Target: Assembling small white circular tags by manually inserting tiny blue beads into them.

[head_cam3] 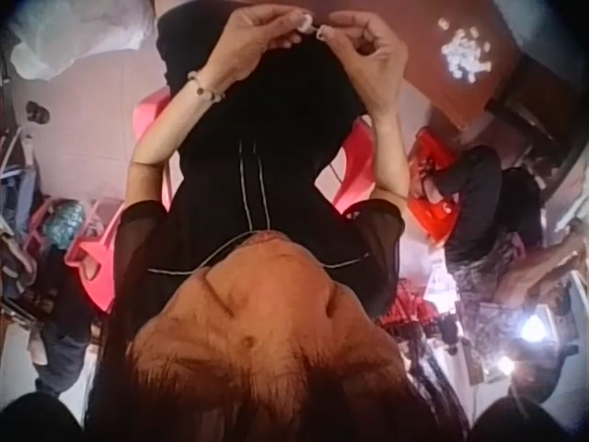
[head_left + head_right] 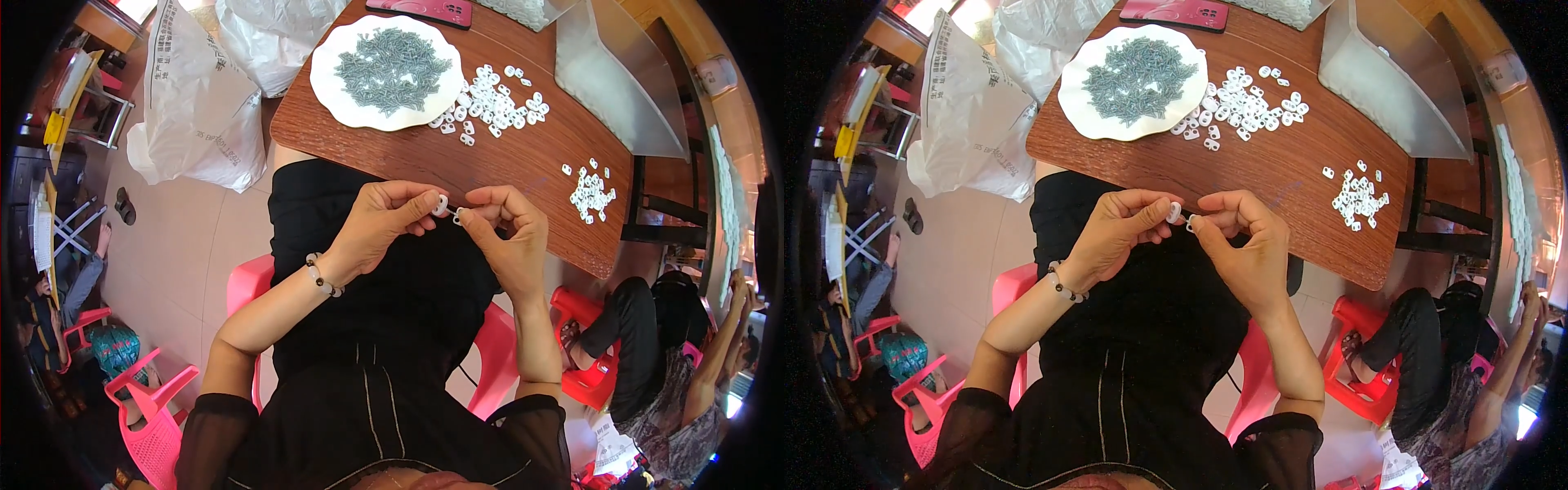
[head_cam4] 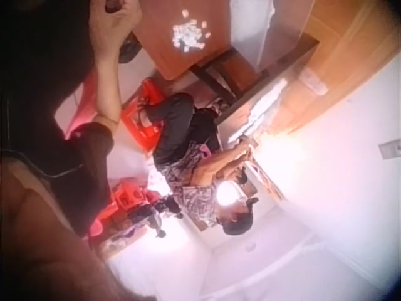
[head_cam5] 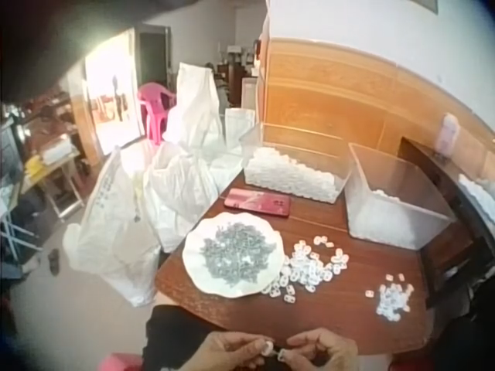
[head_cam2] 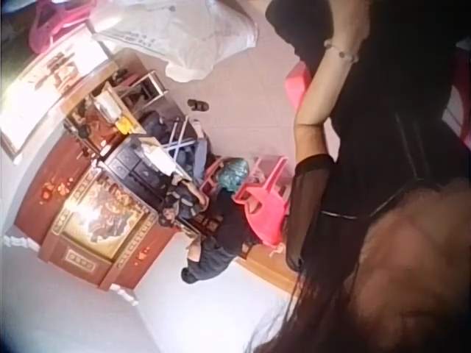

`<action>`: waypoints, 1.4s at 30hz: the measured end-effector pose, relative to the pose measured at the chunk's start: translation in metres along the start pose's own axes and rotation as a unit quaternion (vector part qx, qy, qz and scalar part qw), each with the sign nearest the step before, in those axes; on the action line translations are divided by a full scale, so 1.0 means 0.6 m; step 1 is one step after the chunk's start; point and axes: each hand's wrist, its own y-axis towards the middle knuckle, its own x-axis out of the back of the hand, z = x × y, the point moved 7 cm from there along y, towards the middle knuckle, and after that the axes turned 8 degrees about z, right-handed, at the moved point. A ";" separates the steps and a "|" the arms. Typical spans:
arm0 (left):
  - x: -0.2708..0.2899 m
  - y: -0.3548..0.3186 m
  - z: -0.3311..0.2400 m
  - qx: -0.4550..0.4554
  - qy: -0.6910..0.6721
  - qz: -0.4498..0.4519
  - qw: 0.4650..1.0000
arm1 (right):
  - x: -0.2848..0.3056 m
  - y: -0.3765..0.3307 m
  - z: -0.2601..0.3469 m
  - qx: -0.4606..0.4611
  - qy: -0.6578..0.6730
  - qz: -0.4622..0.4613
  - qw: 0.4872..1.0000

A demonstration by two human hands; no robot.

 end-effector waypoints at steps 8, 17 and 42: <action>-0.001 0.000 -0.004 -0.024 0.029 -0.004 0.999 | -0.001 0.000 0.000 -0.003 -0.033 -0.004 0.999; -0.007 -0.002 -0.001 -0.028 0.049 -0.001 0.998 | -0.013 0.000 -0.006 0.023 -0.016 -0.002 1.000; -0.009 -0.008 -0.016 -0.081 0.070 -0.011 0.994 | -0.025 -0.005 -0.002 0.020 0.036 0.020 0.999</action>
